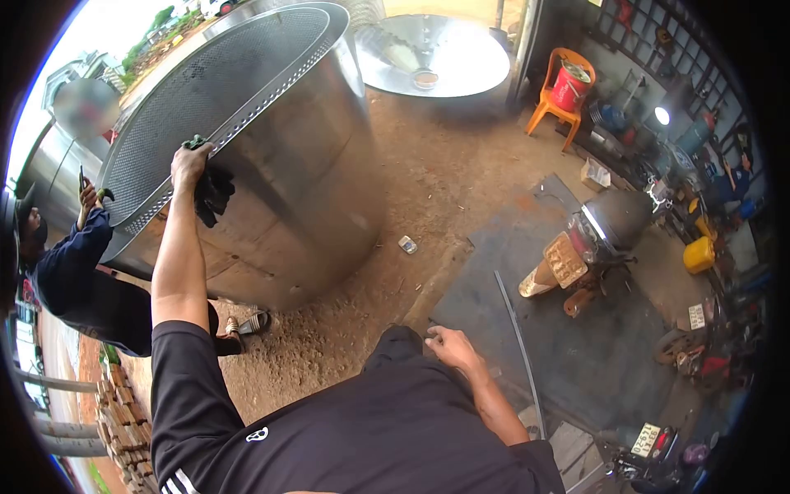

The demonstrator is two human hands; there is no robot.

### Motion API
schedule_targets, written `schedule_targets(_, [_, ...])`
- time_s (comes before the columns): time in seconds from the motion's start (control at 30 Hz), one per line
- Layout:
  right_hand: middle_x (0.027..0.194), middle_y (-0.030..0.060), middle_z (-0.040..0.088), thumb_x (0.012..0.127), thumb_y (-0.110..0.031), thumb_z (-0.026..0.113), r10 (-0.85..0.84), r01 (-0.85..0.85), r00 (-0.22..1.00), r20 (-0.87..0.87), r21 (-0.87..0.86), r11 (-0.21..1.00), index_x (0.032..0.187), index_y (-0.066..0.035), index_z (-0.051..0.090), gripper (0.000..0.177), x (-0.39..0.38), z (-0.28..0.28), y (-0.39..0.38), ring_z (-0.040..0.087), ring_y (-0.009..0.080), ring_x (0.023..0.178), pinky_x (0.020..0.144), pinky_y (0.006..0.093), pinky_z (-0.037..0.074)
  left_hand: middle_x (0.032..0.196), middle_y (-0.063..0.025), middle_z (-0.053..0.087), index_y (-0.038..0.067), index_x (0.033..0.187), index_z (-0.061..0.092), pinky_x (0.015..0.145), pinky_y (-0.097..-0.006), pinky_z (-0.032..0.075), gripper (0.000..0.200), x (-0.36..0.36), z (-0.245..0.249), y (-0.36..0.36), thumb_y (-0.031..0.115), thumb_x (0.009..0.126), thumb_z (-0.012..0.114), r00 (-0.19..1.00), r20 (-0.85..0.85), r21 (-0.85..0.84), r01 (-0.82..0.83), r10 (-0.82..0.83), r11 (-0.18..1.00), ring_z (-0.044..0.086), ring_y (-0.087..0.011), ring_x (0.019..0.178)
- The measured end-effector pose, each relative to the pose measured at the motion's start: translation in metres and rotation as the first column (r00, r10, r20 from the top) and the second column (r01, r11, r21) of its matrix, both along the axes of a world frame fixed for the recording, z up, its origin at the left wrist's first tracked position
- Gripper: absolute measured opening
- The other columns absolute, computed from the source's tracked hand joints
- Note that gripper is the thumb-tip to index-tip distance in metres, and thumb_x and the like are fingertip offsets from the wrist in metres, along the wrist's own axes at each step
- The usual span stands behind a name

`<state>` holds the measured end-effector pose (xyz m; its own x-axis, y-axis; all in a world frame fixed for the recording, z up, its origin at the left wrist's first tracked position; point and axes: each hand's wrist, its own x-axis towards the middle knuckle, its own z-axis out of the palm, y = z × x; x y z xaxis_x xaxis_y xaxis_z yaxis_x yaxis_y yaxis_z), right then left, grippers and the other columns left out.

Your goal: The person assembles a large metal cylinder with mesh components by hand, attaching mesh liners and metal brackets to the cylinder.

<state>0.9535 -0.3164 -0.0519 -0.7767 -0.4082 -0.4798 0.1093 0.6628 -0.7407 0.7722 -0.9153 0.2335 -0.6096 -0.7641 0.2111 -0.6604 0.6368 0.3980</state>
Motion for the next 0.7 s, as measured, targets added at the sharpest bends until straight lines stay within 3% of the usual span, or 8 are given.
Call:
schedule_targets(0.1, [0.100, 0.0178, 0.076, 0.094, -0.028, 0.065, 0.003, -0.004, 0.999, -0.047, -0.018, 1.000, 0.129, 0.000, 0.064, 0.045, 0.001, -0.007, 0.006, 0.073, 0.0317, 0.095, 0.088, 0.0411, 0.055, 0.131, -0.0229, 0.066, 0.004, 0.126, 0.068, 0.105, -0.0469, 0.047, 0.073, -0.004, -0.005, -0.005, 0.056, 0.074, 0.070, 1.000, -0.004, -0.033, -0.030, 0.030, 0.999, 0.061, -0.0382, 0.125])
schedule_targets(0.23, [0.098, 0.0163, 0.075, 0.097, -0.028, 0.062, 0.003, -0.003, 1.000, -0.021, -0.011, 1.000, 0.130, 0.002, 0.062, 0.045, 0.001, 0.003, 0.008, 0.074, 0.0288, 0.087, 0.085, 0.0402, 0.055, 0.133, -0.0244, 0.064, 0.004, 0.128, 0.067, 0.107, -0.0474, 0.046, 0.075, -0.008, -0.011, -0.015, 0.057, 0.075, 0.069, 0.999, -0.011, -0.087, -0.032, 0.031, 0.996, 0.059, -0.0402, 0.127])
schedule_targets(0.3, [0.103, 0.0179, 0.075, 0.095, -0.029, 0.064, -0.002, 0.002, 0.997, 0.073, 0.008, 1.000, 0.131, -0.002, 0.063, 0.045, 0.001, 0.010, 0.008, 0.071, 0.0342, 0.101, 0.094, 0.0426, 0.053, 0.131, -0.0248, 0.065, 0.003, 0.126, 0.068, 0.107, -0.0476, 0.045, 0.074, -0.010, -0.014, -0.022, 0.056, 0.076, 0.068, 1.000, -0.009, -0.091, -0.018, 0.017, 0.996, 0.060, -0.0405, 0.126])
schedule_targets(0.37, [0.104, 0.0190, 0.075, 0.095, -0.028, 0.064, -0.047, 0.047, 0.999, 0.008, 0.015, 0.999, 0.130, -0.002, 0.064, 0.043, 0.003, -0.006, 0.010, 0.071, 0.0342, 0.101, 0.094, 0.0430, 0.053, 0.127, -0.0273, 0.066, -0.001, 0.122, 0.069, 0.106, -0.0479, 0.045, 0.075, -0.019, -0.027, -0.051, 0.060, 0.076, 0.068, 1.000, -0.009, -0.159, 0.028, -0.030, 0.987, 0.060, -0.0414, 0.125])
schedule_targets(0.43, [0.105, 0.0196, 0.074, 0.094, -0.029, 0.063, 0.044, -0.041, 0.992, -0.115, 0.028, 0.999, 0.125, -0.004, 0.067, 0.040, 0.005, -0.013, 0.012, 0.070, 0.0352, 0.102, 0.093, 0.0445, 0.053, 0.123, -0.0284, 0.067, -0.002, 0.117, 0.071, 0.102, -0.0496, 0.047, 0.079, -0.020, -0.027, -0.057, 0.067, 0.078, 0.067, 0.999, 0.014, -0.126, 0.042, -0.040, 0.991, 0.062, -0.0431, 0.120])
schedule_targets(0.53, [0.104, 0.0174, 0.075, 0.096, -0.032, 0.061, -0.014, 0.014, 0.999, -0.032, 0.007, 1.000, 0.128, -0.003, 0.065, 0.043, 0.004, -0.010, 0.016, 0.070, 0.0377, 0.100, 0.091, 0.0466, 0.053, 0.121, -0.0271, 0.068, -0.001, 0.116, 0.072, 0.100, -0.0502, 0.047, 0.076, -0.021, -0.025, -0.057, 0.066, 0.080, 0.066, 0.996, 0.060, -0.134, 0.066, -0.059, 0.989, 0.063, -0.0430, 0.118])
schedule_targets(0.6, [0.098, 0.0210, 0.073, 0.092, -0.033, 0.063, -0.034, 0.034, 0.993, -0.114, -0.004, 0.999, 0.107, -0.004, 0.072, 0.033, 0.008, -0.018, 0.017, 0.069, 0.0391, 0.098, 0.084, 0.0503, 0.053, 0.122, -0.0257, 0.068, -0.001, 0.117, 0.071, 0.098, -0.0496, 0.047, 0.075, -0.028, -0.035, -0.078, 0.064, 0.080, 0.066, 0.996, -0.006, -0.125, 0.090, -0.092, 0.988, 0.063, -0.0415, 0.116])
schedule_targets(0.7, [0.093, 0.0219, 0.072, 0.092, -0.035, 0.063, -0.004, 0.007, 0.983, -0.182, 0.017, 1.000, 0.100, -0.003, 0.073, 0.034, 0.010, -0.019, 0.025, 0.068, 0.0408, 0.095, 0.082, 0.0520, 0.052, 0.121, -0.0246, 0.069, -0.001, 0.118, 0.071, 0.098, -0.0487, 0.046, 0.072, -0.035, -0.040, -0.094, 0.061, 0.082, 0.065, 0.994, -0.007, -0.122, 0.105, -0.106, 0.987, 0.064, -0.0410, 0.114])
